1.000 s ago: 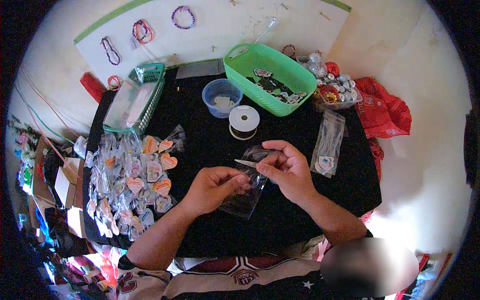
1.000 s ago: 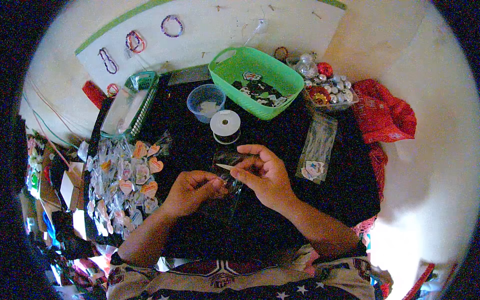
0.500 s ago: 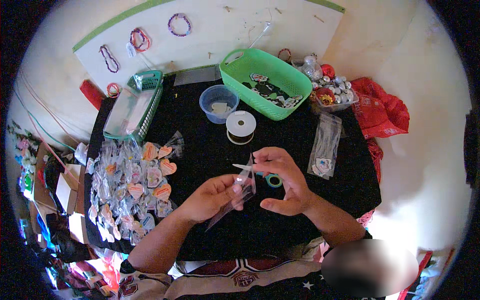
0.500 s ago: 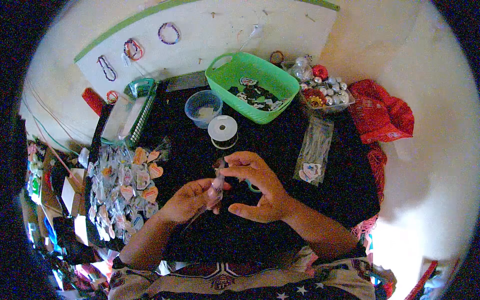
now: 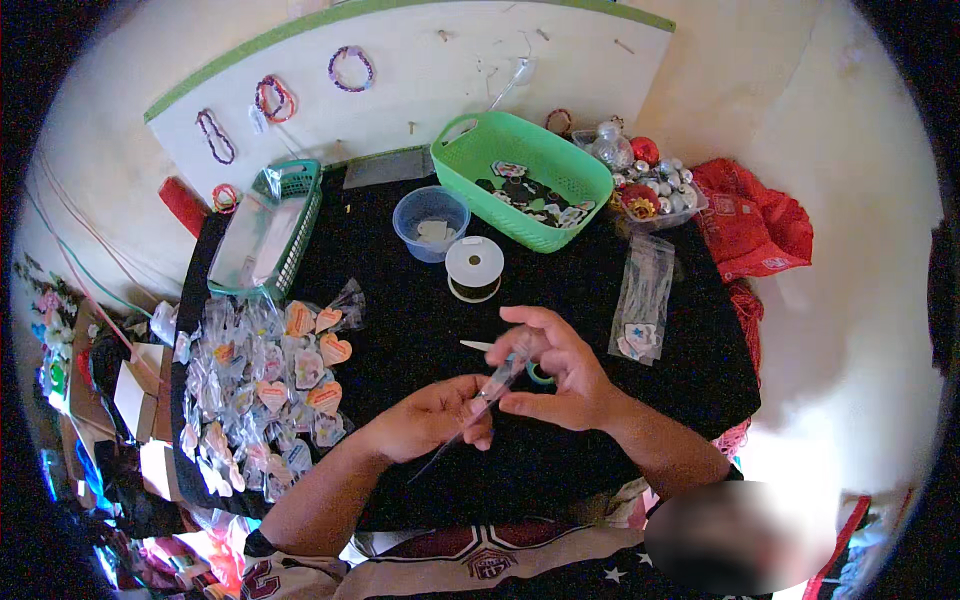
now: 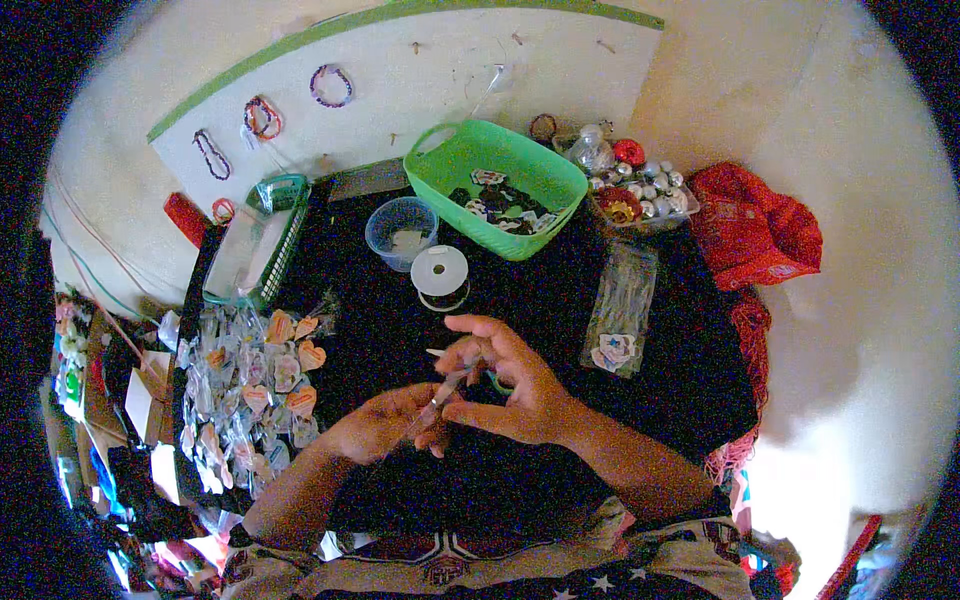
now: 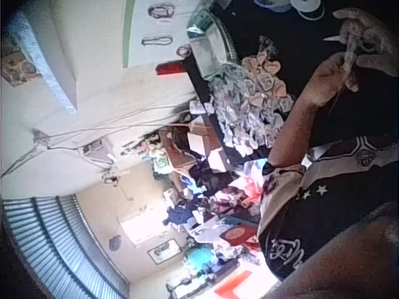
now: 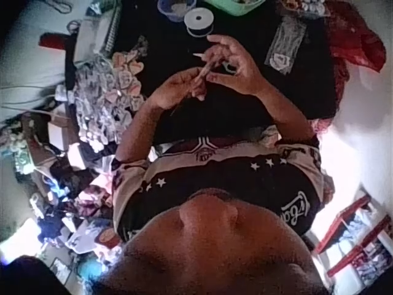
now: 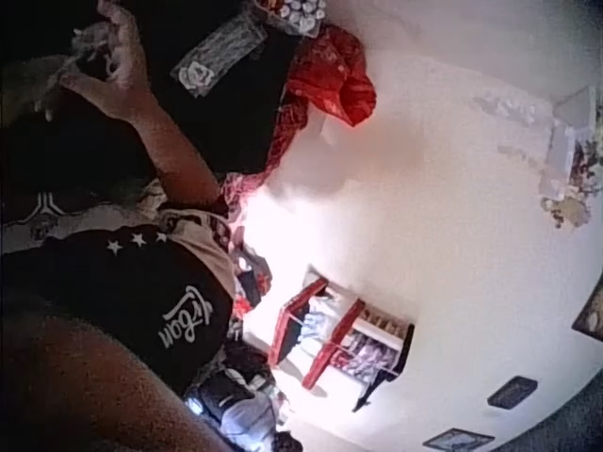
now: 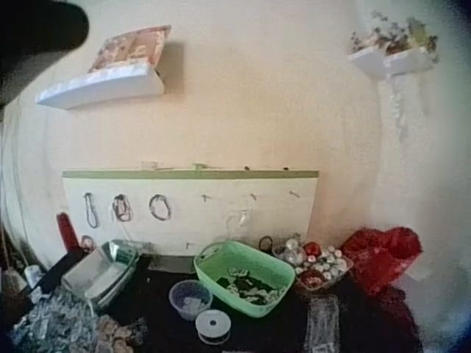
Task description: Packaging small stickers or charms into individual plastic bags.
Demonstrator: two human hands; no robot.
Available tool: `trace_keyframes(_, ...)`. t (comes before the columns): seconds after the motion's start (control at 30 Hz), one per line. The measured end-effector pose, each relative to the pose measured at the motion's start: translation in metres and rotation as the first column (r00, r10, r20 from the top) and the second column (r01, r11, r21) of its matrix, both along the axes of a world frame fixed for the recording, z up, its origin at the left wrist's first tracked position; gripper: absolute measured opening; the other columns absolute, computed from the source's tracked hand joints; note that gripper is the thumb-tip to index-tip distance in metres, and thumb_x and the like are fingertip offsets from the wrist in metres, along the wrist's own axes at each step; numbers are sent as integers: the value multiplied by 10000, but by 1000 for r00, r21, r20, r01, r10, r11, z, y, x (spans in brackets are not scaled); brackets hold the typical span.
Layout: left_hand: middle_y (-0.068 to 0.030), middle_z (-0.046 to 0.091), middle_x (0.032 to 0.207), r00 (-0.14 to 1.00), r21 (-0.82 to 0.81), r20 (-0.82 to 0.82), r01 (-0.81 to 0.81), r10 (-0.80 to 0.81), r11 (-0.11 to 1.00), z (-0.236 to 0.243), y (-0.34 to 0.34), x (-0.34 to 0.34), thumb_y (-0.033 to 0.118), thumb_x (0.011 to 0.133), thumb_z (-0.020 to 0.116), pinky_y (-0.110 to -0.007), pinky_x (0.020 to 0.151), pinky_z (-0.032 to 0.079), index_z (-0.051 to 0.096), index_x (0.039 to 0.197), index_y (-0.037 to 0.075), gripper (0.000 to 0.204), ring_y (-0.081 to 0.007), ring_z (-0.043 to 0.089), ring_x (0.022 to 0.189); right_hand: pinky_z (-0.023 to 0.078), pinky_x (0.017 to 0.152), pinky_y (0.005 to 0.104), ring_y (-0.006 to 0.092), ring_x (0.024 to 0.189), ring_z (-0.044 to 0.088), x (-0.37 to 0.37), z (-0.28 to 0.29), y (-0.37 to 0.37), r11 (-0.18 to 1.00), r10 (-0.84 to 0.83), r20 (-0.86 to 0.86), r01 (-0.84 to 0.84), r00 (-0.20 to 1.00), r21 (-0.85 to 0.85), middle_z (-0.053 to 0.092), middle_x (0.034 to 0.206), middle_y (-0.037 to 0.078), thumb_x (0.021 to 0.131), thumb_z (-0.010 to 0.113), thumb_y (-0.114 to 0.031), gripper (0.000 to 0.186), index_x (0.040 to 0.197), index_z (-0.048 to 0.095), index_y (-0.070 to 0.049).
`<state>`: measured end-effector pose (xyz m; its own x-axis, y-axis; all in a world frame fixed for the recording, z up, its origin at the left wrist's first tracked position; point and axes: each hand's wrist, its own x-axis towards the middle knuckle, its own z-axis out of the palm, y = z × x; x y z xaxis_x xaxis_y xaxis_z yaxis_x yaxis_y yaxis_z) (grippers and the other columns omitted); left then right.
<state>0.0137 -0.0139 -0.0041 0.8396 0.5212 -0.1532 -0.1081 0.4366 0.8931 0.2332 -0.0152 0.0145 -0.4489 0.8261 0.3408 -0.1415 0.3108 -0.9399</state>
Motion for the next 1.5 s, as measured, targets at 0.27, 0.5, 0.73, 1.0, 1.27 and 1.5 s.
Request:
trace_keyframes(0.27,-158,557,1214,969,-201,140,-175,205,964,4,4,-7,512,924,492,-414,996,415,370,1323,-47,698,-256,533,1164,455,690,213,70,754,587,-1,13,-3,960,-20,-35,9,999,-279,628,812,31,792,737,-44,690,1352,335,-44)
trace_keyframes(0.5,-43,672,970,960,192,-183,-175,210,966,17,2,-5,79,878,655,-217,760,472,614,1094,-25,243,-67,598,862,453,682,233,69,789,580,-7,8,-5,969,-40,135,71,990,-236,633,843,20,818,708,-73,609,1330,377,-58)
trace_keyframes(0.73,-52,681,893,877,232,-197,-393,438,890,8,4,-5,119,896,642,-242,702,504,651,1009,-8,170,-87,619,778,451,640,222,77,776,585,12,22,15,916,-399,161,385,902,113,631,916,30,812,715,-115,422,1186,529,-61)
trace_keyframes(1.0,-56,677,901,882,174,-54,-454,469,874,-7,8,-10,123,915,614,-247,727,511,636,1030,-14,180,-98,624,797,515,745,384,288,840,651,25,86,134,716,-677,517,303,524,629,660,979,162,796,673,-157,254,1012,635,-30)
trace_keyframes(1.27,-26,664,903,886,212,-67,-436,458,875,-9,11,-9,138,925,603,-231,726,482,633,1040,-8,188,-75,588,780,497,820,441,377,924,639,9,43,267,910,-409,907,30,-100,414,648,1001,240,841,534,-160,256,995,670,-7)
trace_keyframes(1.5,-27,660,892,897,229,-106,-399,430,888,2,9,-8,151,926,603,-231,711,473,632,1034,-2,190,-69,572,763,500,812,441,375,916,642,18,11,292,850,-510,858,122,-55,513,645,988,260,790,622,-193,261,917,673,29)
